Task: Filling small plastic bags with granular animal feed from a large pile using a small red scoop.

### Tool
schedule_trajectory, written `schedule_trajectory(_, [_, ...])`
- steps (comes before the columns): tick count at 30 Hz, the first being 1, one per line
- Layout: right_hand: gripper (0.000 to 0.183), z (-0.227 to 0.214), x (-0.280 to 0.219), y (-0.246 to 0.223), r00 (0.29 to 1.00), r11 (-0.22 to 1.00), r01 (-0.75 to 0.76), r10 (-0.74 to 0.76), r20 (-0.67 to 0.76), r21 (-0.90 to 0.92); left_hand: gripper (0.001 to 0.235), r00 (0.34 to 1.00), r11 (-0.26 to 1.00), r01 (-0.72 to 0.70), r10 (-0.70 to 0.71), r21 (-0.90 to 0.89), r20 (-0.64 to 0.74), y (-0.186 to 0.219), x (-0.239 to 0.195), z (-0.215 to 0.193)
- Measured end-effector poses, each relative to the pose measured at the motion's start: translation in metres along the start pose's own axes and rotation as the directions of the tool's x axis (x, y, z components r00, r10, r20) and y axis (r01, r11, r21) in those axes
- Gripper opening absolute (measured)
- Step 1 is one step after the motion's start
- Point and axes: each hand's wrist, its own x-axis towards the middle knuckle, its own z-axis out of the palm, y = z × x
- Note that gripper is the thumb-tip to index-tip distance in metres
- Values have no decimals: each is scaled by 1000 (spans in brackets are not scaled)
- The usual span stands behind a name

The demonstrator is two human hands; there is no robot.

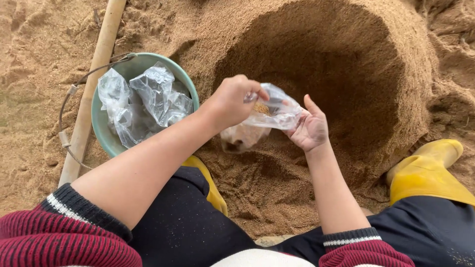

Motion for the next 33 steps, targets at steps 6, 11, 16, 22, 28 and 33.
schedule_trajectory(6, [13,-96,36,79,790,-329,342,-407,459,-880,22,973,987,148,-156,-54,-169,10,18,-39])
schedule_trajectory(11, [29,-202,40,142,689,-729,601,266,674,-327,22,955,954,12,-100,-298,-280,14,12,-64])
schedule_trajectory(16, [88,-175,55,106,792,-748,563,610,-30,-351,25,947,887,48,-187,-459,-263,21,11,-67])
schedule_trajectory(22, [58,-88,87,64,995,-772,96,100,30,-628,25,914,757,-5,-261,-653,-311,18,19,-63])
schedule_trajectory(28, [24,-41,95,73,942,-501,-153,-334,27,-852,27,904,752,-88,-216,-653,-370,14,22,-54])
schedule_trajectory(33, [24,-13,65,141,852,-418,-26,466,-239,-908,25,896,780,-86,-212,-620,-391,11,20,-58])
